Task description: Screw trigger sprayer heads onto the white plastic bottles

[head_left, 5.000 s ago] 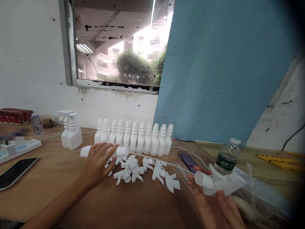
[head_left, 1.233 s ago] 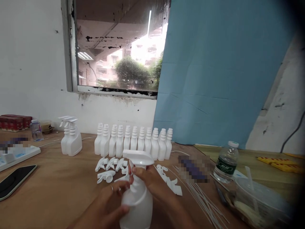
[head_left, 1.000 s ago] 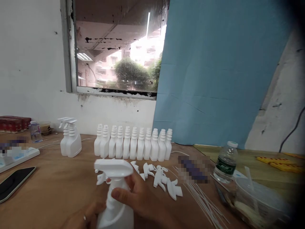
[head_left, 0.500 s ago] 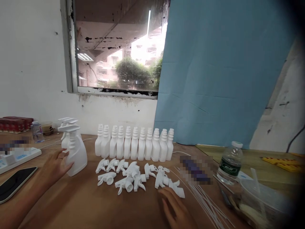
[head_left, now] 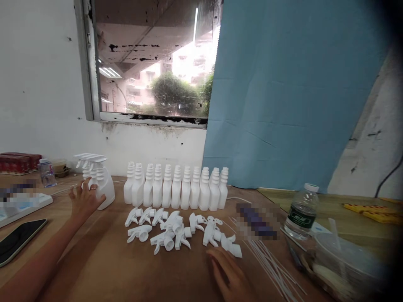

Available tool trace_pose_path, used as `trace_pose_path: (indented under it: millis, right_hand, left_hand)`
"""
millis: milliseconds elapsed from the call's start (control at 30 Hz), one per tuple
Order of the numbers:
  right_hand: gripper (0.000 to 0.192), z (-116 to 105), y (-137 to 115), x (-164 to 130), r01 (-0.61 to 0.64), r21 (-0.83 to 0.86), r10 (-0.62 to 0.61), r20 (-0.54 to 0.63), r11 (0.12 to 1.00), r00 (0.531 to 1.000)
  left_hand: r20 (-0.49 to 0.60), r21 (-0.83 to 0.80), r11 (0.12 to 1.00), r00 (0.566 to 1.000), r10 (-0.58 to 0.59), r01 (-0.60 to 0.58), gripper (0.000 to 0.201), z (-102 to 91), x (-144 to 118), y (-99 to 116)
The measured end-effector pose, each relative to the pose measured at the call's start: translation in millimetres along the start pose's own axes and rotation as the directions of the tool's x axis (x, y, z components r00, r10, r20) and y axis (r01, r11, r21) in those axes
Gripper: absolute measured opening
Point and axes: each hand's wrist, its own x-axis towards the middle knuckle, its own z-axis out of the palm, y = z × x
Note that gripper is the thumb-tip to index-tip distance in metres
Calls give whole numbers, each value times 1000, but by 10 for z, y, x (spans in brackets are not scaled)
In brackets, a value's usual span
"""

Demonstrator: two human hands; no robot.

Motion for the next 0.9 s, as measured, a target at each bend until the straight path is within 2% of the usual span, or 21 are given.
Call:
trace_pose_path:
  millis: [133,300,500,700,800,900]
  right_hand:
    - [27,6,-4,-6,-21,23,20,55,1000,998]
    - [29,6,-3,-31,-65,36,61,110,997,992]
    - [30,-5,18,-40,-59,23,56,129,998,990]
    - [27,-27,-37,1,-22,12,21,92,1000,996]
    - [26,-63,-63,39,-27,18,25,68,999,997]
    - [23,-151,-20,113,-59,41,57,56,997,997]
  left_hand:
    - [20,-6,999,998,-52,52,37,67,39,16]
    - [33,-148,987,997,-65,69,34,54,62,49]
    - [51,-216,970,994,-101,110,35,-113,25,167]
    - [114,-232,970,992,-50,75,43,-278,-111,202]
    - [85,-230,969,994,-74,92,50,-244,-93,155]
    - [-10,-249,963,994,-109,103,50,-188,-29,130]
